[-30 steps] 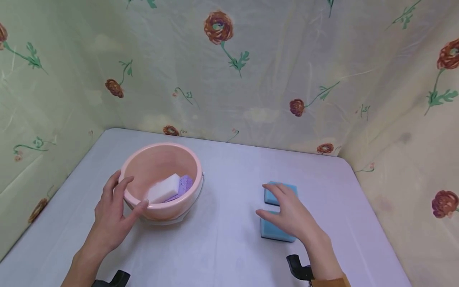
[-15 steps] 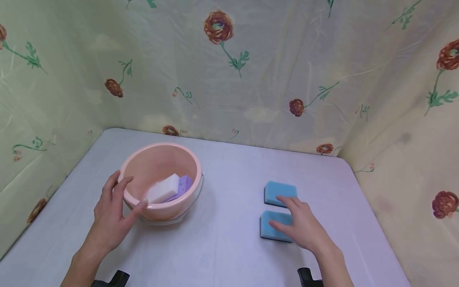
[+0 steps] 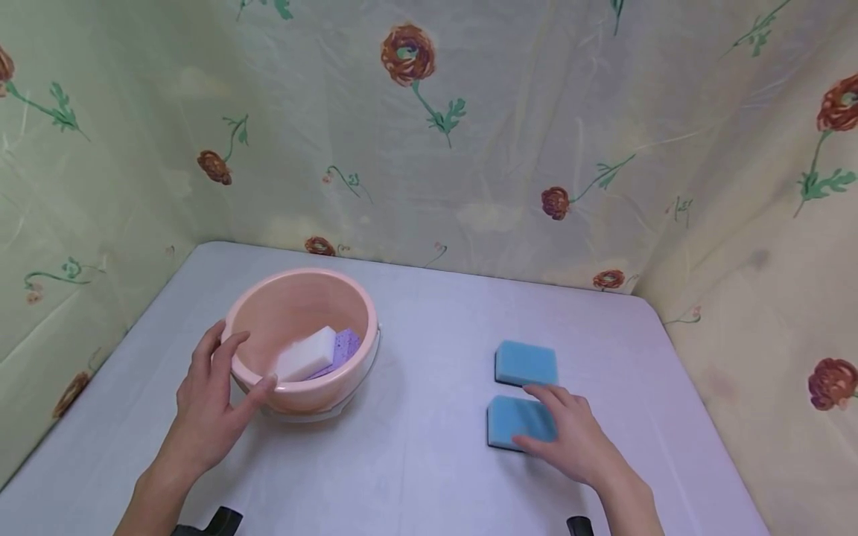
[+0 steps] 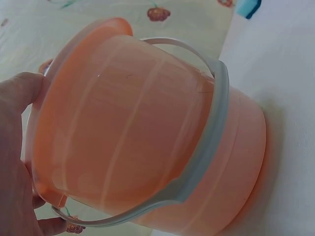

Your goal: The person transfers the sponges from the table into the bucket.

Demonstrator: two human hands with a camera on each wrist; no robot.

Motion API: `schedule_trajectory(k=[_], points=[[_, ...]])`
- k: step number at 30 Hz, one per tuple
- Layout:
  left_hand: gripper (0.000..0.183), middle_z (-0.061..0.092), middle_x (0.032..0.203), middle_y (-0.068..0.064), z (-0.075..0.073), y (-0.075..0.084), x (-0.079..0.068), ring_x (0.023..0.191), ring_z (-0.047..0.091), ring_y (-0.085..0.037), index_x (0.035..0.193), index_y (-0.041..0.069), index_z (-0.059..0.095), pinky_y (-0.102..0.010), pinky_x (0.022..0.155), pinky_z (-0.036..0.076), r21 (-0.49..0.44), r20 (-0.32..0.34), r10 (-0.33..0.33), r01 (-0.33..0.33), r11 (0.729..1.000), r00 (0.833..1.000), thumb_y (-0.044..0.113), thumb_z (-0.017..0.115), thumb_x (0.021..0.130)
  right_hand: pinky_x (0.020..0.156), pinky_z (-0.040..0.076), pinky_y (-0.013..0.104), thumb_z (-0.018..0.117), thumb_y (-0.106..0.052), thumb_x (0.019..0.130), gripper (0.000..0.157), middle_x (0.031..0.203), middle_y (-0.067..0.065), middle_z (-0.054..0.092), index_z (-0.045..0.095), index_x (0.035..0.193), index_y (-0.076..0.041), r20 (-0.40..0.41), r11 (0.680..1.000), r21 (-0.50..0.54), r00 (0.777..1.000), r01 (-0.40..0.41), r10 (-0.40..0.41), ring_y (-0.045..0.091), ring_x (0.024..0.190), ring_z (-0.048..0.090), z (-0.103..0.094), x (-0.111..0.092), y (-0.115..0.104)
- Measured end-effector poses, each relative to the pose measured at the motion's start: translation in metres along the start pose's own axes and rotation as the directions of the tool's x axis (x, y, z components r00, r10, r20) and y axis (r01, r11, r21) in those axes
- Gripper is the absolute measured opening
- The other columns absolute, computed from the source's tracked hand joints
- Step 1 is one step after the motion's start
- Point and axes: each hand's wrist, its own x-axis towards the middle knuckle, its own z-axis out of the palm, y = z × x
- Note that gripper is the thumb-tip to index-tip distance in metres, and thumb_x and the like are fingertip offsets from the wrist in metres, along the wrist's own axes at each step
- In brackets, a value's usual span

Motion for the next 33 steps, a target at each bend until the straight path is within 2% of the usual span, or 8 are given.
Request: schedule_trajectory(k=[14,33], points=[[0.072,0.006,0.164,-0.014,-0.001,0.000,0.000,0.143,0.021,-0.047,0.150,0.015,0.032,-0.073,0.107,0.012,0.002,0.010,-0.014,0.014,1.000,1.000,0.047,0.066,0.094,0.090,0.039,0.075,0.083,-0.053,0.077,0.094,0.145,0.034,0.039,0.046,0.145,-0.001,0.071,0.995,-0.048,0.993,-0.091,0.094,0.060,0.124,0.034,0.007,0.004,0.006],[0.073,0.004,0.165,-0.013,-0.001,0.000,0.001,0.143,0.020,-0.047,0.151,0.017,0.031,-0.072,0.108,0.011,0.000,0.031,-0.030,0.030,1.000,0.999,0.048,0.065,0.094,0.090,0.037,0.077,0.087,-0.051,0.072,0.100,0.144,0.033,0.039,0.043,0.146,-0.001,0.073,0.988,-0.104,0.990,-0.115,0.123,0.062,0.123,0.035,0.019,0.004,0.018]])
